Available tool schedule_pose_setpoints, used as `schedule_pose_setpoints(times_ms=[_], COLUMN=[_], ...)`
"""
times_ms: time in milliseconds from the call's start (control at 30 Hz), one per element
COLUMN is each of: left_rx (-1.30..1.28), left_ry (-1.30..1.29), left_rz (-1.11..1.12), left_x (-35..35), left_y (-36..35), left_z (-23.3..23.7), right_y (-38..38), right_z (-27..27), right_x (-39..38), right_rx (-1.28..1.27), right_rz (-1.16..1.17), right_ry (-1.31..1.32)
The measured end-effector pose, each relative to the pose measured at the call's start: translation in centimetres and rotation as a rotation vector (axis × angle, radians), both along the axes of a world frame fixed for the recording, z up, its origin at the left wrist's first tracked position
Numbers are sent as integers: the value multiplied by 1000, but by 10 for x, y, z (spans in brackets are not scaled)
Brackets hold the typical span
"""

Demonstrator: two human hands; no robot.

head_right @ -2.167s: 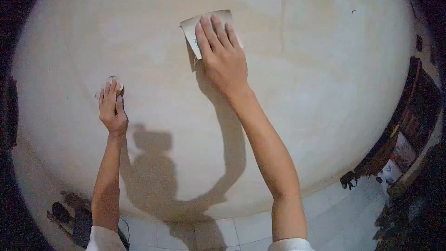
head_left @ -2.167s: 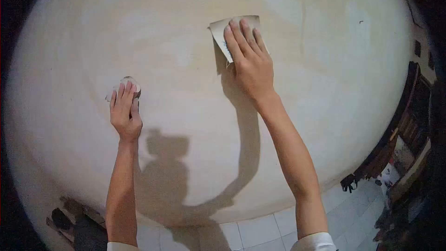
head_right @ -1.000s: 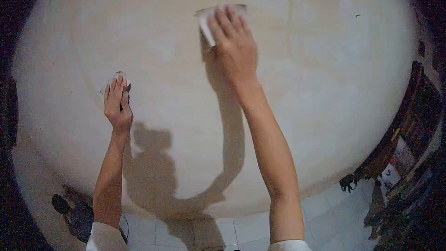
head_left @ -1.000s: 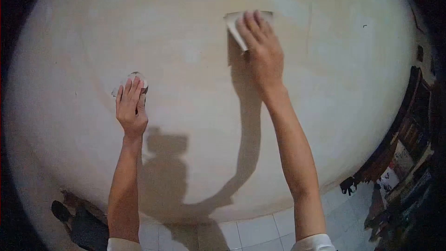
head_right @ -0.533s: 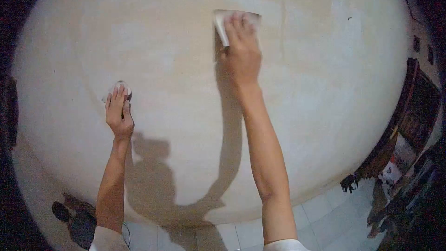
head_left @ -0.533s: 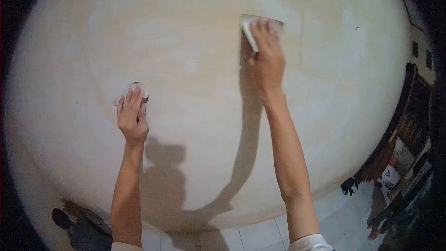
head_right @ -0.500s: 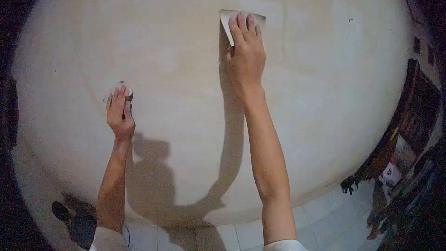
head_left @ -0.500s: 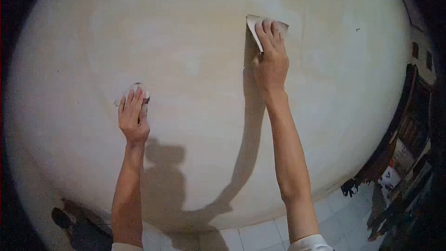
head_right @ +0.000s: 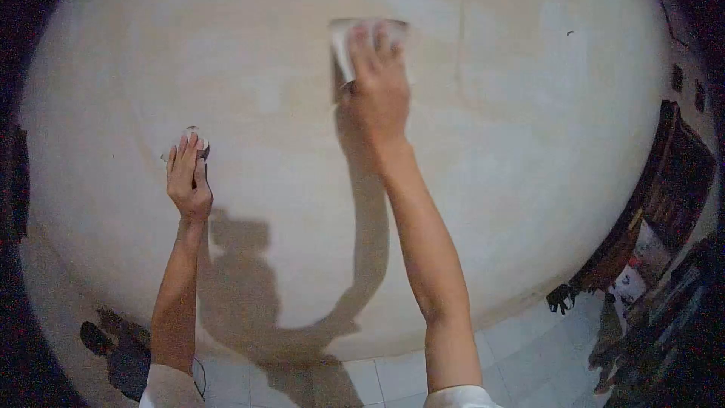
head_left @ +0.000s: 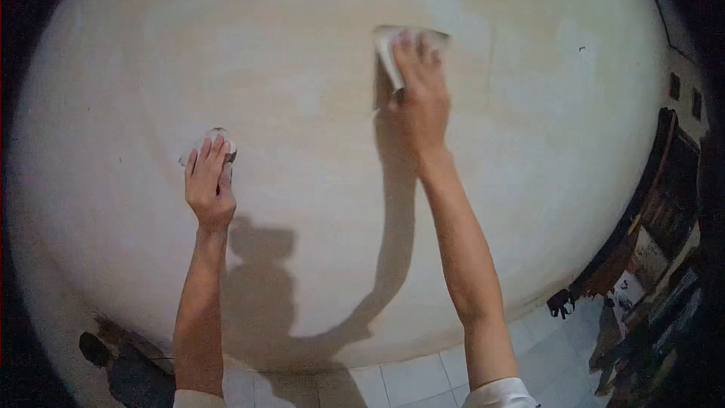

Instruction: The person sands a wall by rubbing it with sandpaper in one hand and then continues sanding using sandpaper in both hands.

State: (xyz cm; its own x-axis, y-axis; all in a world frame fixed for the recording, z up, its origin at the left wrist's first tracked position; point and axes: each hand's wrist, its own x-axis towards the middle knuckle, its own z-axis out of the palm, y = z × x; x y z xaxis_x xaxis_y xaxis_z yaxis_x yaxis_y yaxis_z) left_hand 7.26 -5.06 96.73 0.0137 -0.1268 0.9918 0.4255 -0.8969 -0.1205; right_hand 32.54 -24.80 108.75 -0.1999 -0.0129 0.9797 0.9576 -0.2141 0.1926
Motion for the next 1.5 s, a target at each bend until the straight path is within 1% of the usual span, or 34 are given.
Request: schedule_pose_setpoints(times_ms=[67,133,200,233,267,333,367,400,467,500,600,633,667,733,833,867,933,1067,1133,1167,1233,1267,1333,1367,1400,1467,1500], left_rx=[-4,5,33,36,25,8,9,10,0,6,-1,-2,-3,-5,-28,-16,-1,22,12,17,14,28,34,39,48,55,50], left_ry=[8,15,-4,-7,-10,-16,-18,-18,-21,-16,-4,-4,4,9,1,2,7,-14,-19,-16,-16,-18,-18,-23,-28,-22,-25], left_rz=[9,24,18,23,14,9,12,12,9,8,27,32,33,38,12,3,-7,9,16,23,32,30,27,17,9,15,20], left_x=[0,1,2,2,3,1,1,2,3,2,2,1,0,0,1,0,0,1,1,1,-1,-1,0,1,1,0,0], left_y=[-1,0,1,0,-3,-3,-3,-2,0,1,0,1,2,3,1,1,0,4,1,0,-1,0,0,1,1,-1,-1], left_z=[-1,1,0,1,1,1,1,0,0,0,1,0,-2,-1,1,1,-1,0,0,0,0,1,1,1,2,2,3], right_y=[9,6,-13,-19,-21,-23,-15,-8,5,13,11,8,2,-7,10,19,32,20,0,0,-3,0,10,19,24,16,10], right_z=[-11,-11,-6,-4,-1,5,4,3,2,4,12,17,22,32,27,20,7,2,5,3,0,-4,-16,-24,-29,-22,-16], right_x=[-4,-1,13,23,31,36,33,26,6,-4,-7,4,14,23,6,-7,-33,-15,5,8,8,5,-14,-20,-30,-21,-10], right_rx=[-124,-141,-83,3,3,100,132,122,2,-63,-89,-26,-28,172,173,167,-88,-134,27,22,41,33,-56,-156,-167,-197,-144], right_rz=[18,21,9,-5,2,-157,-209,-208,-62,-109,-47,-74,-69,-184,-172,-171,-29,-29,-103,-98,-195,-193,-107,-132,-60,-30,-63], right_ry=[-205,-234,-49,6,3,77,77,69,-50,-149,-180,-119,-121,60,67,68,-199,-226,-32,-38,25,23,-69,-134,-205,-241,-173])
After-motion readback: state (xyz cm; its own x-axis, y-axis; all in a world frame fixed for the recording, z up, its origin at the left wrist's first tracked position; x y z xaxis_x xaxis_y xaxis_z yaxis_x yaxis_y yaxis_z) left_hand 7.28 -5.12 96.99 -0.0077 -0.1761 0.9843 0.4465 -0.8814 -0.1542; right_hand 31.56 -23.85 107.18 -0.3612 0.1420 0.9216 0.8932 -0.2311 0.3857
